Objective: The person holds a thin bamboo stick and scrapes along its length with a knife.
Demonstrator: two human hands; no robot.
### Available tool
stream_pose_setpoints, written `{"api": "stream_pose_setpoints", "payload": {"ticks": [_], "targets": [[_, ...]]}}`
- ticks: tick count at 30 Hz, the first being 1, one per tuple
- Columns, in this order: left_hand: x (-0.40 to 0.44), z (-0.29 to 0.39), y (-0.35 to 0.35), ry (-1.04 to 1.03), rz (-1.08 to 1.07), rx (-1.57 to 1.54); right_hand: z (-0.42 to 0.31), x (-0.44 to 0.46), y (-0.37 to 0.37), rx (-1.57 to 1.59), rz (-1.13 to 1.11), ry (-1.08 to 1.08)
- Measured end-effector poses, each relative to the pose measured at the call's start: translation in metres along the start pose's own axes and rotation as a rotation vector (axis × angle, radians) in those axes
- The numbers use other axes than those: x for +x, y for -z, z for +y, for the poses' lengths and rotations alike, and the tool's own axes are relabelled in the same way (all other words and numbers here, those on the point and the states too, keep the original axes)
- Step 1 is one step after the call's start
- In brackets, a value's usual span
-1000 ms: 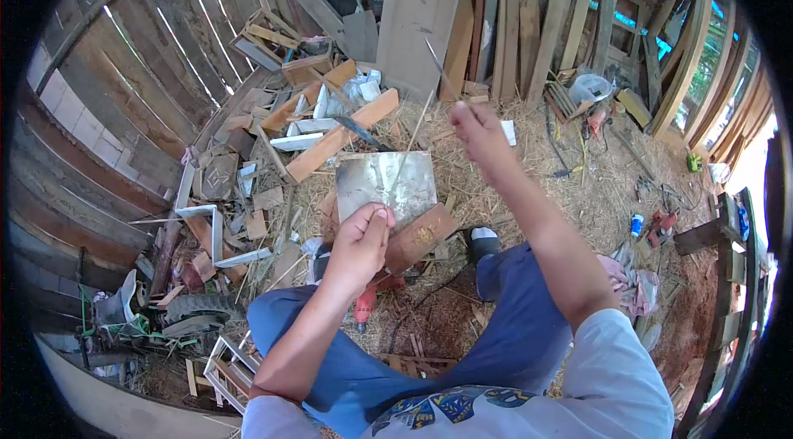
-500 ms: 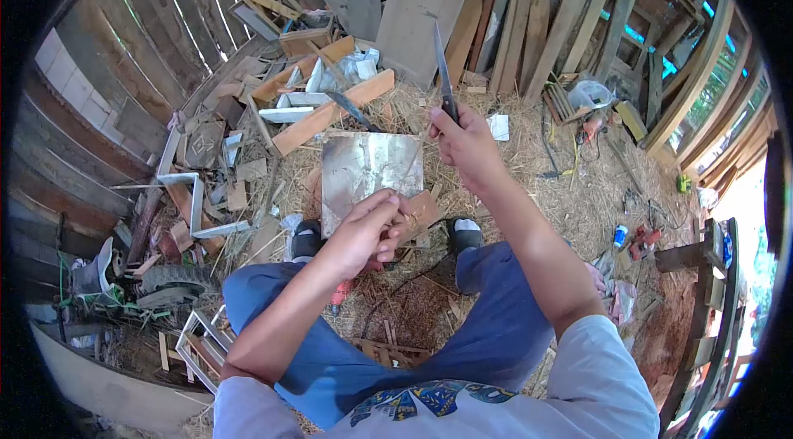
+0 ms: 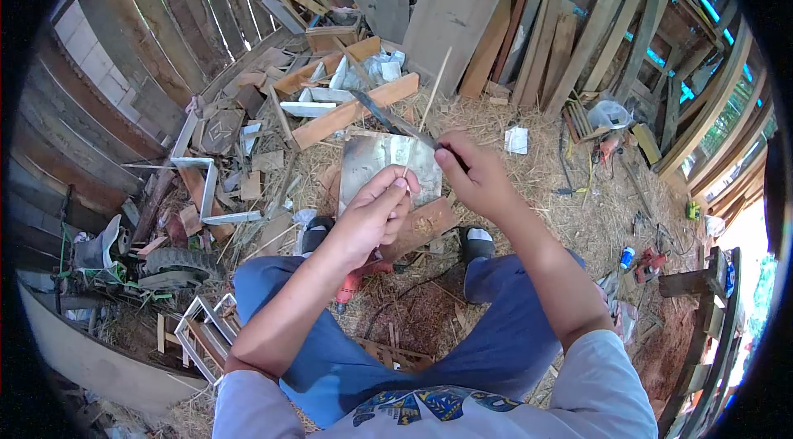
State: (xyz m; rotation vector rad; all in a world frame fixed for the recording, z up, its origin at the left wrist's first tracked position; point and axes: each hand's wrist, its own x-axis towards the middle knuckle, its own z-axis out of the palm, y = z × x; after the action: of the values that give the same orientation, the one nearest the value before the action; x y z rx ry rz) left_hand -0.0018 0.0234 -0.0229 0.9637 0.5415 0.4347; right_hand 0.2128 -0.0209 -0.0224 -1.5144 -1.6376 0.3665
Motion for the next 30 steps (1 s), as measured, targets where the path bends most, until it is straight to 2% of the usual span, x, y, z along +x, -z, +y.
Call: {"api": "stream_pose_setpoints", "payload": {"ticks": [2,4,7,14,17,19,30], "targets": [[-0.002,0.003,0.001,-0.045,0.01,0.039,-0.005,-0.001,0.0,0.008,-0.041,-0.001],[-0.004,0.006,0.003,-0.088,0.045,0.124,-0.007,-0.002,-0.002,-0.026,-0.088,0.123],[-0.004,0.001,0.004,-0.117,0.079,0.092,-0.007,-0.003,-0.007,-0.124,-0.09,0.21],[-0.009,0.0,0.006,-0.113,0.079,0.124,-0.012,-0.003,-0.009,-0.176,-0.134,0.211],[-0.008,-0.003,0.008,-0.12,0.083,0.14,-0.015,-0.001,-0.009,-0.239,-0.14,0.3],[-0.007,-0.006,0.007,-0.2,0.136,0.24,-0.019,0.0,-0.009,-0.268,-0.1,0.306],[-0.01,0.008,-0.004,-0.186,0.2,0.184,-0.019,0.007,0.001,-0.362,-0.044,0.305]]}}
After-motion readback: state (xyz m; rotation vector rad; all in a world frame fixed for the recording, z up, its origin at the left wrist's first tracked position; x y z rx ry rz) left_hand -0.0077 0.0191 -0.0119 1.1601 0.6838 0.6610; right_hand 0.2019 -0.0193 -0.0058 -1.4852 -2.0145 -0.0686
